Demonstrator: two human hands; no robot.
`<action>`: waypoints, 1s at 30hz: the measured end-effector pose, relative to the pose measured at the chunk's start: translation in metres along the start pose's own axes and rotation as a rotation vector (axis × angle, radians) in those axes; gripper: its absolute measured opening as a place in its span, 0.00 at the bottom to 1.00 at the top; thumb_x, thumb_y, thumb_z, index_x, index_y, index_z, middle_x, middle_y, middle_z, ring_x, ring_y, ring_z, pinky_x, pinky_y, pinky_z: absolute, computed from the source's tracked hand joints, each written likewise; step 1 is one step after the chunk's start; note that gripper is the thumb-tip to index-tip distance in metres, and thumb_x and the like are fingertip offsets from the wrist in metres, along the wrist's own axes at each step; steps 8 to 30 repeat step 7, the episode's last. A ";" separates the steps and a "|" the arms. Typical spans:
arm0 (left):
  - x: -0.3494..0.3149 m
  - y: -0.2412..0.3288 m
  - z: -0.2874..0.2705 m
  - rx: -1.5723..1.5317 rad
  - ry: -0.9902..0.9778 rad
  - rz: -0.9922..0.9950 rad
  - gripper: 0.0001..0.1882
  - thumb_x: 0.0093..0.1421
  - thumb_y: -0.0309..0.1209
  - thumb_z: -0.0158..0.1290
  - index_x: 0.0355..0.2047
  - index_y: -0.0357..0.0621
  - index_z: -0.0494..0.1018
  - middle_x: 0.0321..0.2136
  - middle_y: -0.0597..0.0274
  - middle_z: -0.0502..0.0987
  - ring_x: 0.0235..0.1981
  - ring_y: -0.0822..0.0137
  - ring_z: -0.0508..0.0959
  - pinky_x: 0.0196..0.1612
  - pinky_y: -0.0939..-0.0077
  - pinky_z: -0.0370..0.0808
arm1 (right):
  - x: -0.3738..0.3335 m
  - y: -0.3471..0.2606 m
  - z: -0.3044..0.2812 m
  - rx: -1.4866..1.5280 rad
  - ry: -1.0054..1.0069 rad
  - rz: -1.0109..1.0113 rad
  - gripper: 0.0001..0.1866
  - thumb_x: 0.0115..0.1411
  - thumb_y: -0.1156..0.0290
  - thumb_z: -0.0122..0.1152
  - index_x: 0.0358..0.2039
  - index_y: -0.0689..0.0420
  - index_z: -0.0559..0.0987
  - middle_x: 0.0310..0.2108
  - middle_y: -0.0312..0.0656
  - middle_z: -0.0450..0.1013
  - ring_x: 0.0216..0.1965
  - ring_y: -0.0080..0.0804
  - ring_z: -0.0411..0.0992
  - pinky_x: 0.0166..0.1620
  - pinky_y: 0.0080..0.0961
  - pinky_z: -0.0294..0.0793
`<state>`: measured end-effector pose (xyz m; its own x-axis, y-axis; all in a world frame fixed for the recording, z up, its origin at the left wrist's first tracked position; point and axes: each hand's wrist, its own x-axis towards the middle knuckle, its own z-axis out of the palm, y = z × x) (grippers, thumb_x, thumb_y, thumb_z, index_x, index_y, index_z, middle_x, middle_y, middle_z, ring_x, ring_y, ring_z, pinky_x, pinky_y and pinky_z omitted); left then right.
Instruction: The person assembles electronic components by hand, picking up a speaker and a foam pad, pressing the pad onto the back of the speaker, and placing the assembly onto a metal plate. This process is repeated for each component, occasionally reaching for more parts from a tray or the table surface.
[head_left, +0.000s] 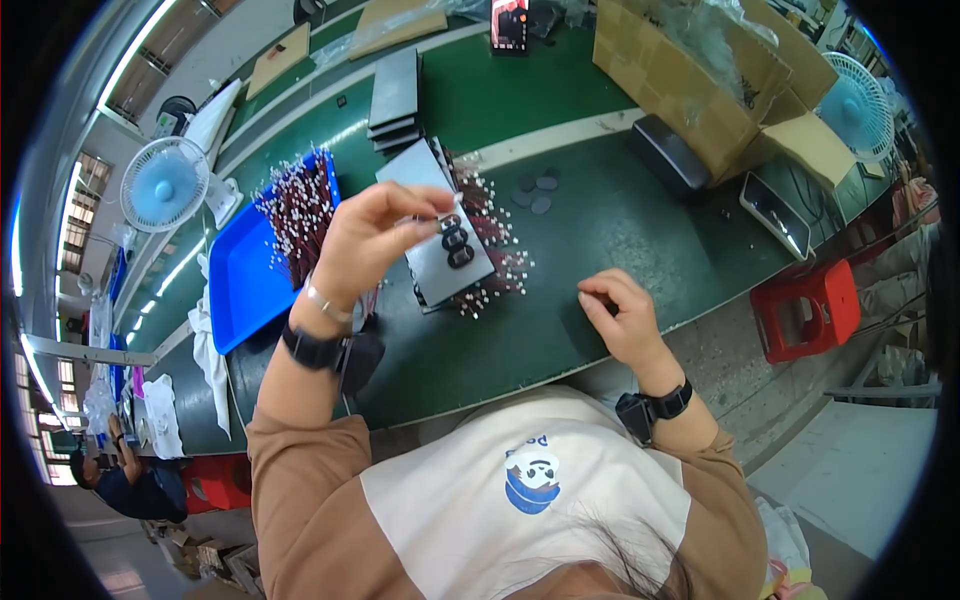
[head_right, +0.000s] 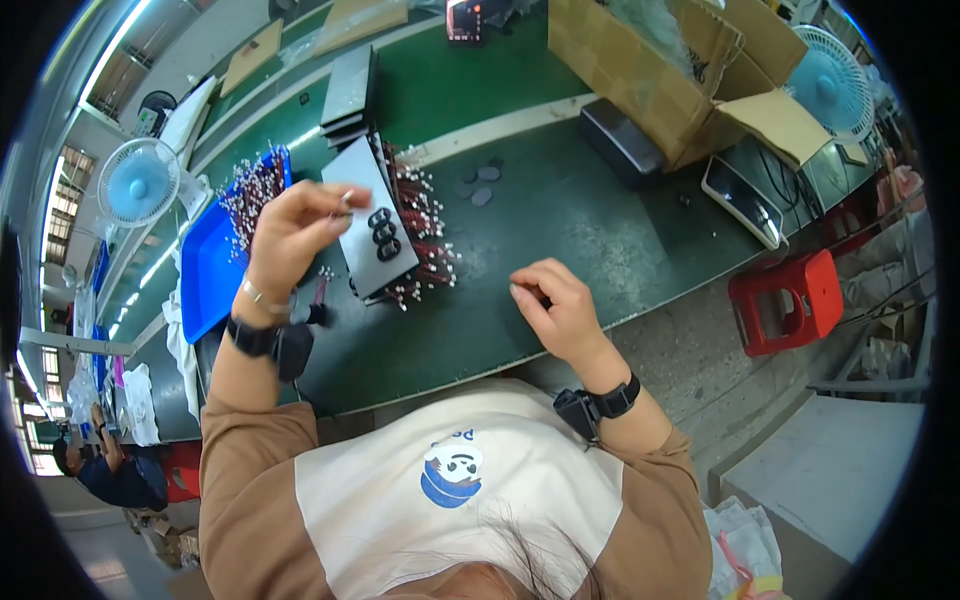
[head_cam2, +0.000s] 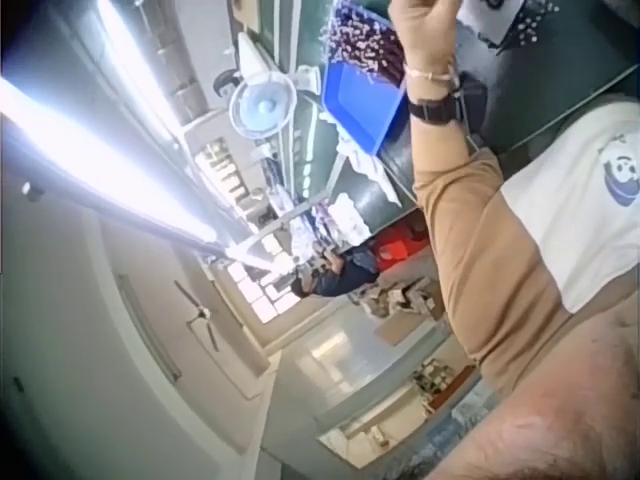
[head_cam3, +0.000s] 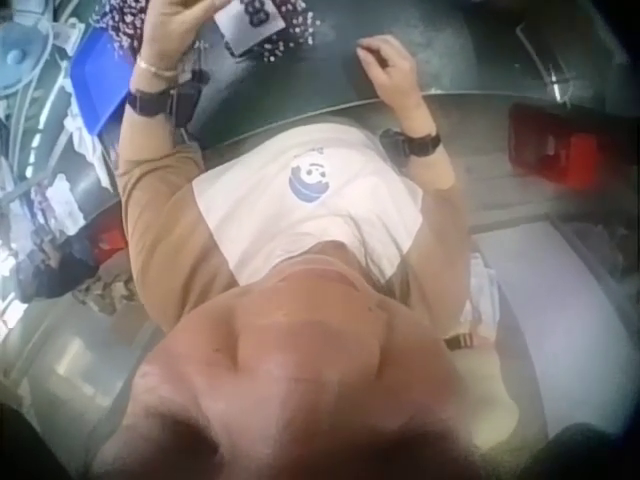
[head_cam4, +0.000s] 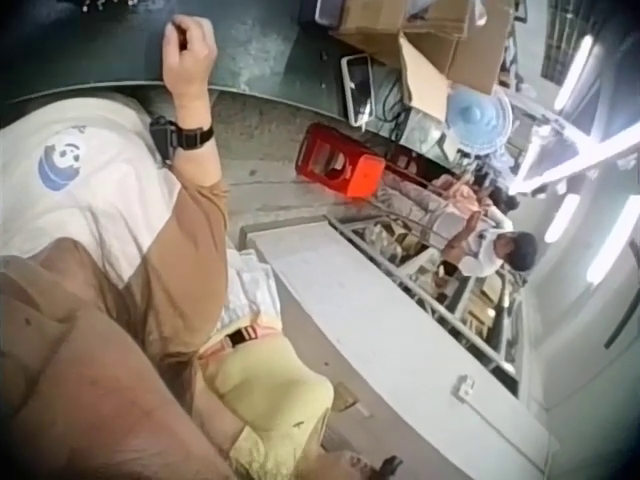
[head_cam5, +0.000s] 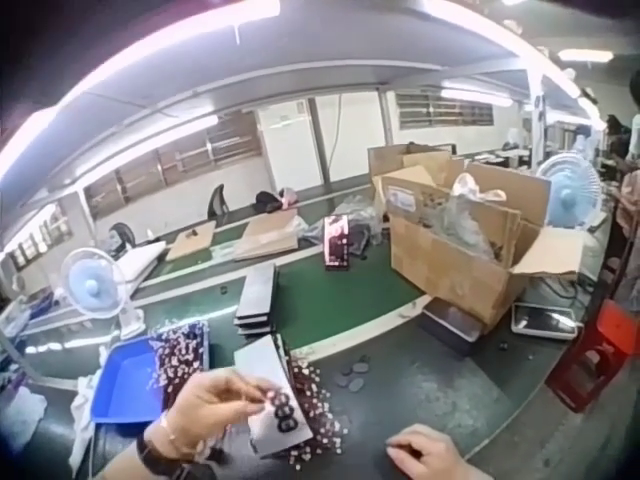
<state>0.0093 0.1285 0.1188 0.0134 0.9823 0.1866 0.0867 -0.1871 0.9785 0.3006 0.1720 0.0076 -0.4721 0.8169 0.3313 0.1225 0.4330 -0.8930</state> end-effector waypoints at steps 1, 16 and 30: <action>-0.018 0.011 0.013 -0.078 -0.096 -0.050 0.06 0.52 0.18 0.54 0.31 0.35 0.71 0.36 0.52 0.77 0.38 0.62 0.77 0.43 0.72 0.73 | 0.001 0.000 -0.002 0.002 -0.010 0.021 0.04 0.52 0.81 0.57 0.31 0.63 0.76 0.28 0.39 0.70 0.27 0.24 0.67 0.30 0.16 0.66; -0.072 -0.003 0.076 -0.331 -0.260 -0.668 0.08 0.55 0.19 0.51 0.36 0.33 0.69 0.29 0.50 0.78 0.27 0.58 0.79 0.36 0.69 0.76 | -0.011 -0.010 -0.006 0.250 -0.132 -0.121 0.13 0.54 0.69 0.59 0.40 0.59 0.75 0.36 0.40 0.70 0.32 0.31 0.68 0.37 0.21 0.68; -0.072 -0.003 0.076 -0.331 -0.260 -0.668 0.08 0.55 0.19 0.51 0.36 0.33 0.69 0.29 0.50 0.78 0.27 0.58 0.79 0.36 0.69 0.76 | -0.011 -0.010 -0.006 0.250 -0.132 -0.121 0.13 0.54 0.69 0.59 0.40 0.59 0.75 0.36 0.40 0.70 0.32 0.31 0.68 0.37 0.21 0.68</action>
